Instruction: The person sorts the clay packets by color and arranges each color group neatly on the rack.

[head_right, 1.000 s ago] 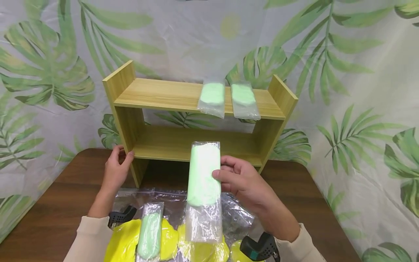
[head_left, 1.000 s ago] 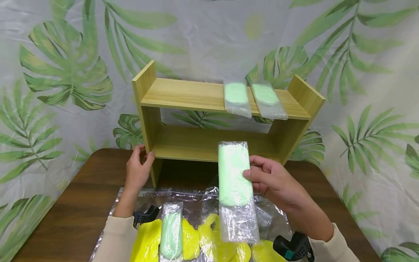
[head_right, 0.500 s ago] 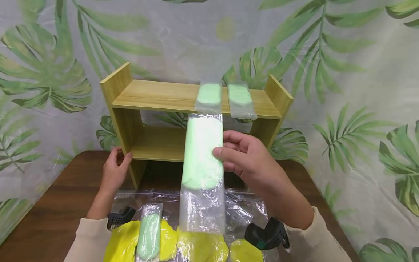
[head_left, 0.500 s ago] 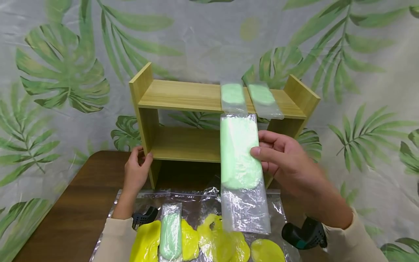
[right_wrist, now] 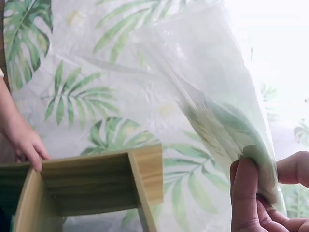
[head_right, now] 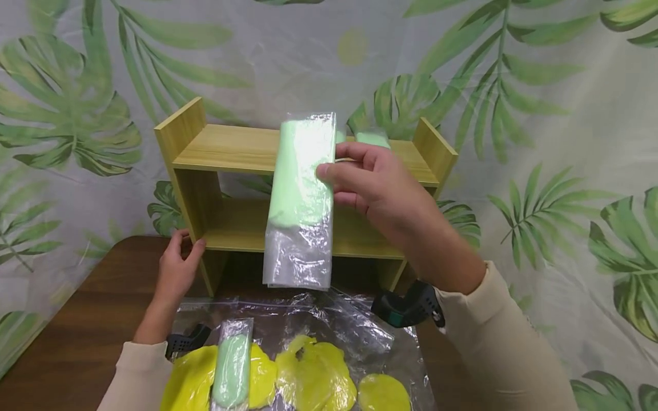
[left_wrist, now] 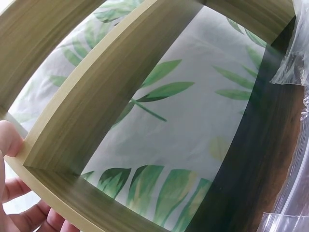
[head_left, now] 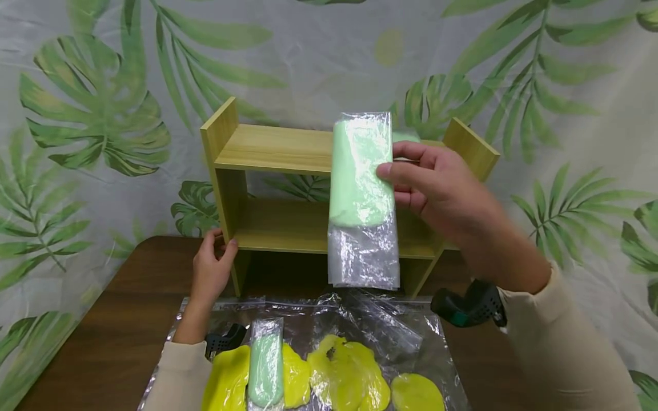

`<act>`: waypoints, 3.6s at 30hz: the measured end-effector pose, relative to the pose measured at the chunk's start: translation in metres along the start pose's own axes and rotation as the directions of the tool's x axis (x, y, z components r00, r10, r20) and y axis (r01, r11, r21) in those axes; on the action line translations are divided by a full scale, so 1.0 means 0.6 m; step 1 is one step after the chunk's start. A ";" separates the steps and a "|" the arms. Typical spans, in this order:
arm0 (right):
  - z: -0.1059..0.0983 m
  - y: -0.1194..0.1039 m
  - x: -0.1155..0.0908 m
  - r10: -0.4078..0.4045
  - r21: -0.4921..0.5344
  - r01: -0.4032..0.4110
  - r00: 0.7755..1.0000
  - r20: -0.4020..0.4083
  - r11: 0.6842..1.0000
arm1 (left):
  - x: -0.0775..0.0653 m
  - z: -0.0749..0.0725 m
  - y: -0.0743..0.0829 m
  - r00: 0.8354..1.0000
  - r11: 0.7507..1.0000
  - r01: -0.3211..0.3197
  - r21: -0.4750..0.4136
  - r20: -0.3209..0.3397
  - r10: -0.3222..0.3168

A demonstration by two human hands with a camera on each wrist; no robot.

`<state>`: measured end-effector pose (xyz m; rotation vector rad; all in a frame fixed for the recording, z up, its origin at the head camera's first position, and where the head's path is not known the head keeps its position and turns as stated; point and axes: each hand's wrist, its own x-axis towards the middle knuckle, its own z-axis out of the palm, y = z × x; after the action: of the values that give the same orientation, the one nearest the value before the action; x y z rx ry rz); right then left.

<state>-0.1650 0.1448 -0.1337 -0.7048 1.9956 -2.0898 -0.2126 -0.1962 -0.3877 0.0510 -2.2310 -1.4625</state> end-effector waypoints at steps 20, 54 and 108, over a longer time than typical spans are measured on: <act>0.027 -0.050 0.140 0.064 -0.199 -0.096 0.985 -0.161 0.975 | 0.002 0.002 -0.008 1.000 1.000 -0.004 0.015 -0.013 0.005; 0.013 -0.002 0.287 0.351 -0.387 -0.485 0.861 -0.368 0.784 | 0.008 0.012 -0.006 0.999 1.000 -0.011 -0.010 -0.044 0.010; -0.003 0.002 0.274 0.225 -0.755 -0.375 0.927 -0.301 0.538 | 0.011 0.019 -0.011 1.000 1.000 -0.001 -0.017 -0.027 0.000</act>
<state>-0.3096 0.0753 -0.0990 -0.2154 2.9129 -0.9754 -0.2244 -0.1908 -0.3948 0.0645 -2.1966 -1.4714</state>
